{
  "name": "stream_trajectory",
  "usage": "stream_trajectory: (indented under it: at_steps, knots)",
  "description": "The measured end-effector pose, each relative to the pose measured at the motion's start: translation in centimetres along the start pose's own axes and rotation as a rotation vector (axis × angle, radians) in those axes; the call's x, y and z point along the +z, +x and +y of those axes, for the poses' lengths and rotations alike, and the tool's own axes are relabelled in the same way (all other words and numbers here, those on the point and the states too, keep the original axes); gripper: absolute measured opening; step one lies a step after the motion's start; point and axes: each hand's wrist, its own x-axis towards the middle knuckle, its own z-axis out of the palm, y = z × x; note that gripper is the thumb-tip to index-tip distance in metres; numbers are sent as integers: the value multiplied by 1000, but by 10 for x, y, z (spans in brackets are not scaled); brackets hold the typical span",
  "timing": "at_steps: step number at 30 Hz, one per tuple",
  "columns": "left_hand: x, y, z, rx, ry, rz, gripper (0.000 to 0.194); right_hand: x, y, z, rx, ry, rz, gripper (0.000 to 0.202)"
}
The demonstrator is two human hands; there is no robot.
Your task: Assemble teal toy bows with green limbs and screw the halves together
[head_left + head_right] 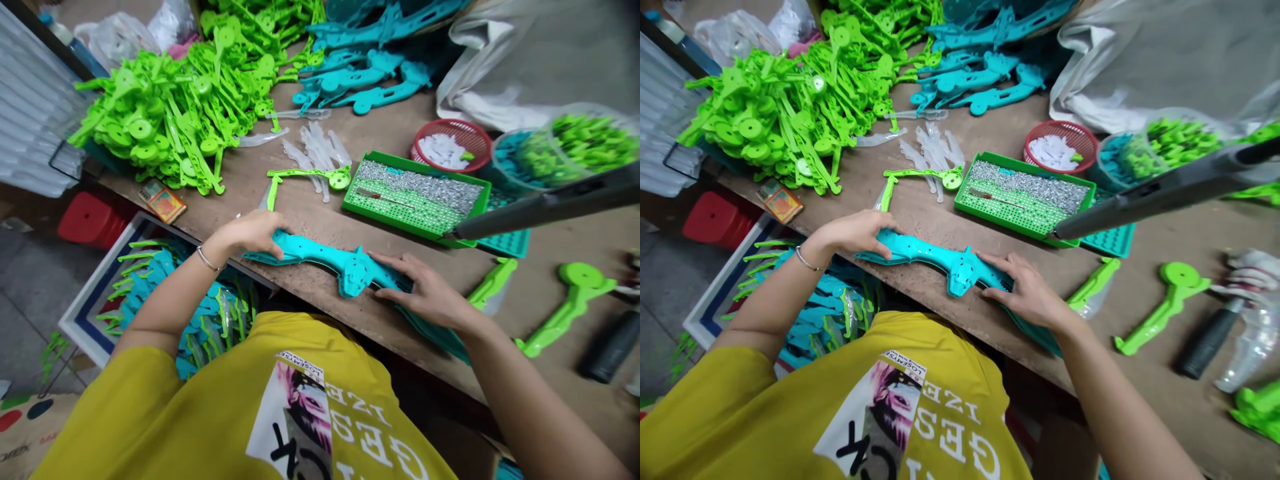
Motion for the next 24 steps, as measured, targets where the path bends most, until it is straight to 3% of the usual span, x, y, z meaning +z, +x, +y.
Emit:
stream_trajectory:
  at_steps: [7,11,16,18,19,22,23,24]
  knots:
    - [5,-4,0,20,32,10,42,0,-1,-1,12,18,-1,67]
    - [2,-7,9,5,179,-99,57,0,-1,-1,10,14,7,68]
    - [-2,-6,14,18,160,-208,54,2,-3,4,-3,24,20,67]
    - [1,-14,7,63,30,-111,56,4,-4,8,-6,19,25,66]
    - [3,-20,2,49,-45,21,54,5,-4,9,-6,15,31,66]
    - [16,-43,-16,-244,-201,475,42,7,-4,12,5,14,46,66]
    - [22,-51,-21,-355,-245,504,44,7,-4,12,10,20,44,67]
    - [28,-57,-26,-417,-312,455,46,7,-4,12,13,28,41,67]
